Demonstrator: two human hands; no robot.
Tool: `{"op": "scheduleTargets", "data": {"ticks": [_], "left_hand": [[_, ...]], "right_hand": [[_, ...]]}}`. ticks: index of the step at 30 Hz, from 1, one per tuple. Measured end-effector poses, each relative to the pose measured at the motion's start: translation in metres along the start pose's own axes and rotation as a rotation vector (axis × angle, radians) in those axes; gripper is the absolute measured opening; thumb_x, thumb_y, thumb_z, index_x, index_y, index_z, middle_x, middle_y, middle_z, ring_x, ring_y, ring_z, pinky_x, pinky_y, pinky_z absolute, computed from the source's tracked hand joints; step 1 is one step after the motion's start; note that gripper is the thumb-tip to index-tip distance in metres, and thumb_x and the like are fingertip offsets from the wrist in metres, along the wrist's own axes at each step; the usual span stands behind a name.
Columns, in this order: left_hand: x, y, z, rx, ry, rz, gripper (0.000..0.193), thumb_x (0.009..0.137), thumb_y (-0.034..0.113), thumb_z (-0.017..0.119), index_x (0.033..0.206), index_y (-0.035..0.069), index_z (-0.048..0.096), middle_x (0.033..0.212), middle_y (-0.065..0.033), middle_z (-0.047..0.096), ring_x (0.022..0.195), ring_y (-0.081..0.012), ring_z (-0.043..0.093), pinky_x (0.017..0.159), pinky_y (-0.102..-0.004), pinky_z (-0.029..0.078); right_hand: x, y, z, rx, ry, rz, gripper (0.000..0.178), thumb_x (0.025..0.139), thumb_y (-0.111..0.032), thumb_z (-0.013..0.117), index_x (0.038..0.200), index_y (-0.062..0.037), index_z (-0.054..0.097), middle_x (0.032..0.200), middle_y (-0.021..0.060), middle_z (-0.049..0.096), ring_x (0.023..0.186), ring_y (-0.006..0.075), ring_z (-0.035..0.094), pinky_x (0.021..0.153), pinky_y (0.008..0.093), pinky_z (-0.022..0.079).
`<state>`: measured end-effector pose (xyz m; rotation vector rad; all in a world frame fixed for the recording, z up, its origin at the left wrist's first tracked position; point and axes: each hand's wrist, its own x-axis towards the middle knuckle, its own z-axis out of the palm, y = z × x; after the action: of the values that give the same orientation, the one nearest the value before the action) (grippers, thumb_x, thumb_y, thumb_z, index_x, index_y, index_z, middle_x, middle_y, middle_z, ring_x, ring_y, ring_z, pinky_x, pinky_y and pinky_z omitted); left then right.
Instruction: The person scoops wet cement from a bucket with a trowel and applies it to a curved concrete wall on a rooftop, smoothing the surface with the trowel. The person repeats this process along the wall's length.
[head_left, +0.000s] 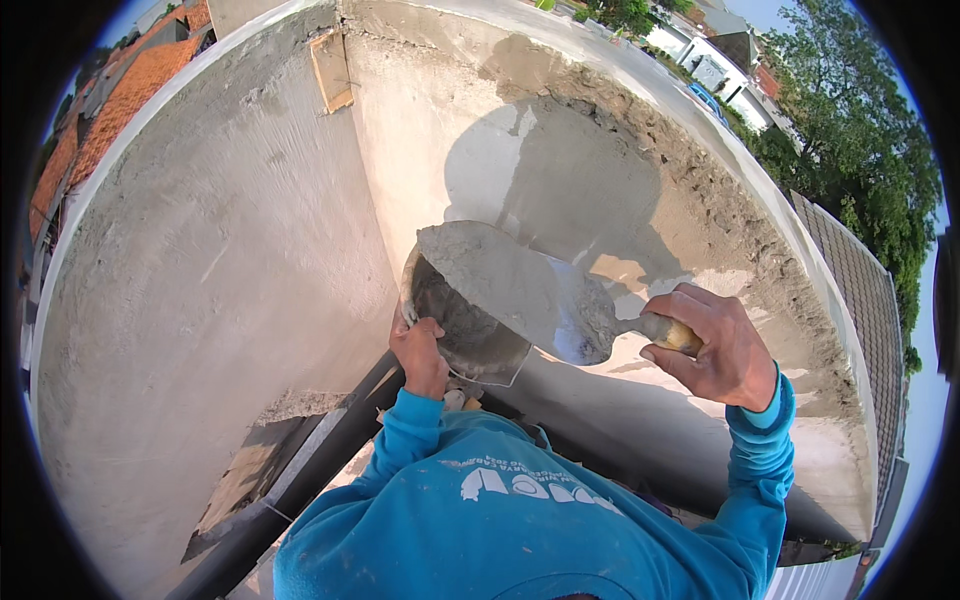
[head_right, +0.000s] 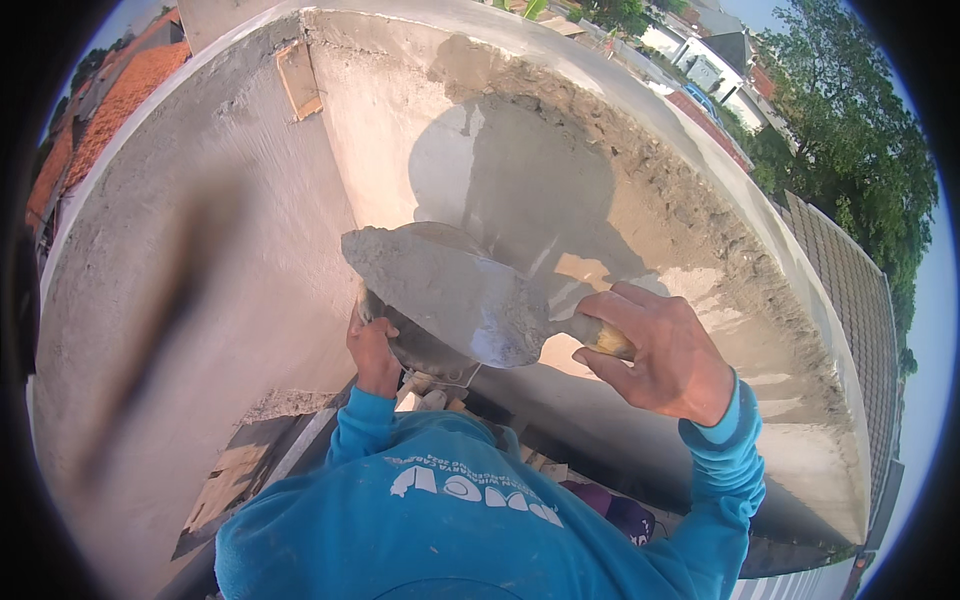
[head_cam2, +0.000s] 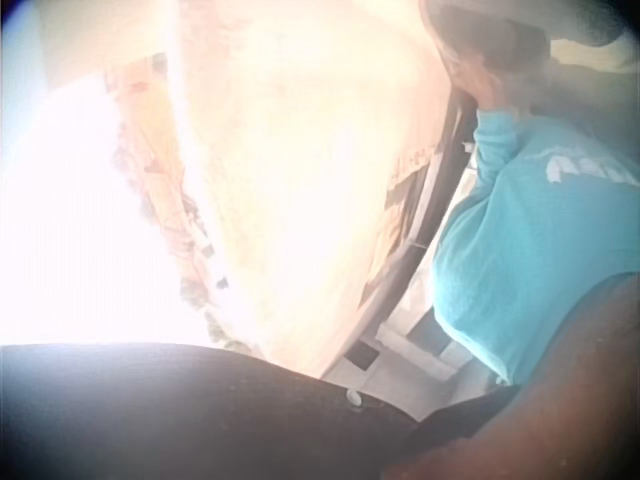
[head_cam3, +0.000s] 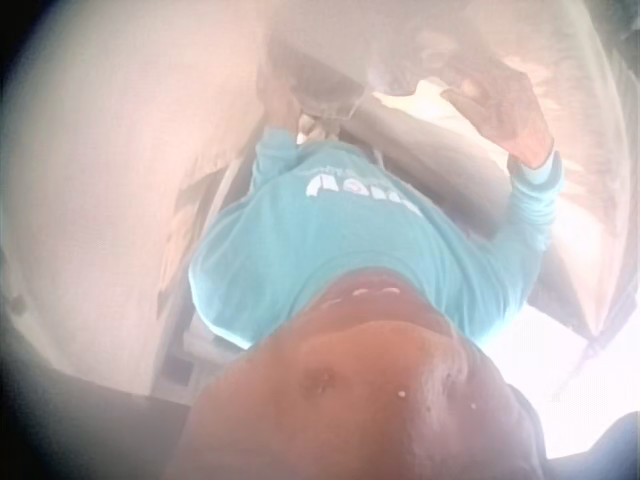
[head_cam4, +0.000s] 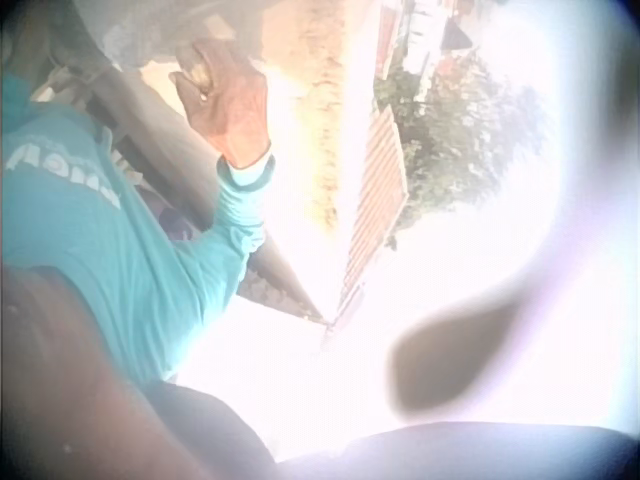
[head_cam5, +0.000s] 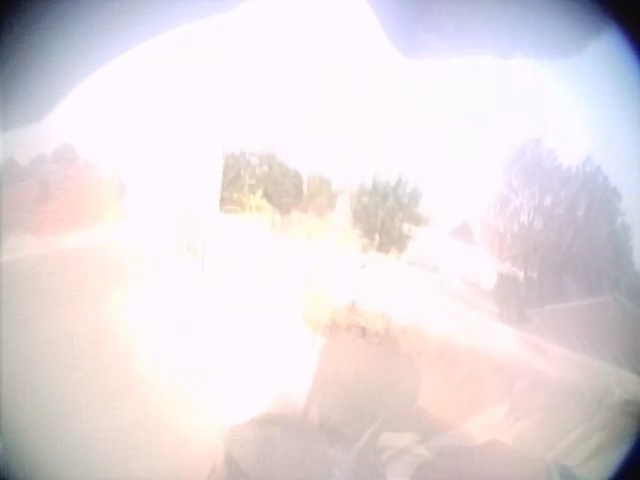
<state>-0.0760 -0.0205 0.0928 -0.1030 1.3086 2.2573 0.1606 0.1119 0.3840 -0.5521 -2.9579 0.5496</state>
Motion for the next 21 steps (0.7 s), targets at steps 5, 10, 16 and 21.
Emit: {"op": "scheduleTargets", "data": {"ticks": [5, 10, 16, 21], "left_hand": [[-0.003, 0.003, -0.003, -0.005, 0.006, -0.008, 0.065, 0.072, -0.015, 0.047, 0.135, -0.003, 0.059, 0.103, -0.0038, 0.065, 0.076, -0.0088, 0.054, 0.059, -0.0227, 0.041], [-0.011, -0.003, 0.000, -0.035, -0.004, 0.038, 0.065, 0.072, -0.015, 0.047, 0.135, -0.003, 0.059, 0.104, -0.0026, 0.065, 0.078, -0.0076, 0.055, 0.060, -0.0215, 0.042], [-0.009, -0.016, -0.002, -0.048, 0.005, -0.006, 0.066, 0.072, -0.016, 0.047, 0.135, -0.003, 0.060, 0.105, -0.0020, 0.065, 0.079, -0.0074, 0.056, 0.060, -0.0207, 0.042], [-0.012, -0.017, 0.002, -0.056, -0.019, -0.014, 0.066, 0.071, -0.016, 0.048, 0.136, -0.003, 0.059, 0.100, -0.0015, 0.065, 0.071, -0.0068, 0.054, 0.057, -0.0217, 0.042]], "right_hand": [[0.021, 0.022, -0.054, 0.318, -0.187, 0.170, 0.037, 0.087, -0.025, 0.077, 0.111, 0.0020, 0.066, 0.072, 0.0094, 0.064, 0.056, 0.0181, 0.058, 0.053, 0.0297, 0.043], [0.024, 0.053, -0.074, 0.233, 0.202, 0.395, 0.046, 0.093, -0.037, 0.072, 0.116, 0.0031, 0.064, 0.069, -0.0003, 0.057, 0.053, 0.0058, 0.051, 0.046, 0.0228, 0.038], [0.014, 0.055, -0.052, 0.222, 0.174, 0.359, 0.051, 0.093, -0.041, 0.072, 0.118, 0.0023, 0.064, 0.071, 0.0009, 0.056, 0.054, 0.0075, 0.052, 0.049, 0.0238, 0.039], [0.045, 0.081, 0.001, -0.094, 0.154, 0.137, 0.041, 0.086, -0.027, 0.075, 0.117, -0.0025, 0.066, 0.078, 0.0150, 0.065, 0.063, 0.0273, 0.062, 0.061, 0.0381, 0.048]]}}
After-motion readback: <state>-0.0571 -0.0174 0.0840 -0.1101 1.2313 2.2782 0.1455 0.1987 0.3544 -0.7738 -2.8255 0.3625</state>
